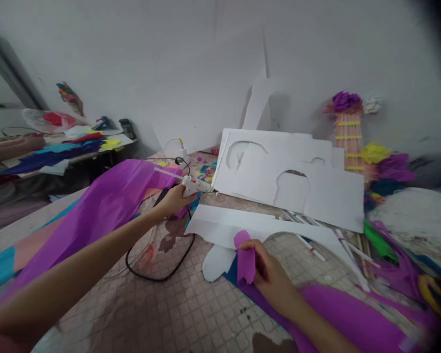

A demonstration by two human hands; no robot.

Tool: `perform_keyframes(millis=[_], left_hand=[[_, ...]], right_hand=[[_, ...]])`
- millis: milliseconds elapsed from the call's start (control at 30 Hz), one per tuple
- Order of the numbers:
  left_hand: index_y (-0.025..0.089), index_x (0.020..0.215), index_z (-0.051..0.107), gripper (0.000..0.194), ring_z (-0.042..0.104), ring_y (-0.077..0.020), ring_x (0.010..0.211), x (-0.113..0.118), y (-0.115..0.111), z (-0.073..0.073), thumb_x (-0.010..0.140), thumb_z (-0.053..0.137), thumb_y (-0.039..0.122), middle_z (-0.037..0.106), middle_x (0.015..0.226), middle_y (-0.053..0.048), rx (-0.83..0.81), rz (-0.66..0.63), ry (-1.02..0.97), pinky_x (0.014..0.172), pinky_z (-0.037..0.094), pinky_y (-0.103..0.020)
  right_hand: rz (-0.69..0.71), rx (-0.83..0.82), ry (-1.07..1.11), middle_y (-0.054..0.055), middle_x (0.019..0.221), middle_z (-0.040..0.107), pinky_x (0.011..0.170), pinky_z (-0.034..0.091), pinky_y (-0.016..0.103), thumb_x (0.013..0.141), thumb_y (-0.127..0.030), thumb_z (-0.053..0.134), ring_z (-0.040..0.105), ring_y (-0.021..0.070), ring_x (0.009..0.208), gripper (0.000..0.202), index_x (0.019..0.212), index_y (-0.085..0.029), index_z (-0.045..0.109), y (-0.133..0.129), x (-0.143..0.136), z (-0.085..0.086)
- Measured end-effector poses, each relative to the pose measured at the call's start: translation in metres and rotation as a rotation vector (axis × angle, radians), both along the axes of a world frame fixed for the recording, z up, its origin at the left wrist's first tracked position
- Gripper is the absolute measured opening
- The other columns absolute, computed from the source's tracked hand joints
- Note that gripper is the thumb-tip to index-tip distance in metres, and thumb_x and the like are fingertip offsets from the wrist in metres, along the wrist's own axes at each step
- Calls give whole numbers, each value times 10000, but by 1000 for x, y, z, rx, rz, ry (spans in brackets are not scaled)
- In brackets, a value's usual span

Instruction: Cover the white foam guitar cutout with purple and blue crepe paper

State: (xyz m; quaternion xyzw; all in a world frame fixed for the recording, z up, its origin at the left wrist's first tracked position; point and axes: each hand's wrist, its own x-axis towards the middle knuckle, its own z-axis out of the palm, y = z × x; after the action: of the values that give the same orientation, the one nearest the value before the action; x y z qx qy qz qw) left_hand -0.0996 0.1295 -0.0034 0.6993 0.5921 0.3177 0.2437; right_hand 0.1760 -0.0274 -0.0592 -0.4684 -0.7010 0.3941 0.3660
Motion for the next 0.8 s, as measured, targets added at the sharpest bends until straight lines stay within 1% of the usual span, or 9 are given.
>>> perform_keyframes(millis=[100,267,400,533,600,633,700,767,800], left_hand=[[172,845,589,288,636,-273,847,-5,7,-9,673,670,388,688,843,-66,98,-10,109,704,477,-309],[163,924,584,310,630,-306,929,-10,4,-23,703,647,371,685,975,-112,164,-23,223,817,471,-371],[158,986,553,392,622,-315,937,-11,-4,-20,705,656,410,670,1007,-119,178,29,263,819,483,-408],[162,1086,516,510,629,-298,960,-15,-12,-13,670,703,391,662,1053,-97,162,21,262,850,499,-410],[146,1230,434,666,542,-345,1143,-15,-21,-9,668,714,368,583,1224,-140,225,81,252,952,450,-465],[144,1307,368,741,450,-370,1249,-12,-28,-7,685,708,359,498,1332,-164,303,126,250,1013,396,-500],[167,1411,246,806,237,-388,1386,-1,-45,-2,747,672,338,294,1490,-172,569,213,263,1103,269,-543],[207,1462,166,826,167,-353,1425,16,-64,4,797,645,304,183,1548,-158,771,89,343,1136,212,-529],[210,1478,126,855,140,-351,1434,26,-73,6,805,645,294,153,1558,-165,795,40,389,1140,188,-539]], right_hand=[[-6,5,-21,-33,755,518,616,356,273,773,-91,428,479,156,654,315,1058,-219,464,0,0,1],[1,-1,-21,-35,749,511,617,350,272,776,-92,425,476,159,658,314,1058,-223,468,0,0,1],[6,-1,-33,-41,740,507,606,337,267,760,-80,434,466,156,646,335,1059,-226,473,0,0,0],[0,11,-36,-40,747,515,620,345,266,756,-71,440,477,155,660,344,1061,-225,479,-1,0,1],[-4,18,-33,-42,737,517,614,341,264,763,-72,443,477,153,651,333,1056,-224,484,0,0,2],[-7,21,-32,-42,736,517,610,339,263,768,-73,442,476,152,647,324,1052,-224,486,0,0,3],[-9,24,-29,-41,741,520,606,340,261,777,-75,439,475,150,646,312,1048,-223,487,0,-1,3],[-7,30,-27,-37,754,527,614,344,260,775,-67,438,479,150,658,320,1050,-223,490,0,-1,3],[-7,34,-28,-38,756,527,615,343,260,771,-62,439,476,149,659,326,1050,-223,492,0,-2,3]])
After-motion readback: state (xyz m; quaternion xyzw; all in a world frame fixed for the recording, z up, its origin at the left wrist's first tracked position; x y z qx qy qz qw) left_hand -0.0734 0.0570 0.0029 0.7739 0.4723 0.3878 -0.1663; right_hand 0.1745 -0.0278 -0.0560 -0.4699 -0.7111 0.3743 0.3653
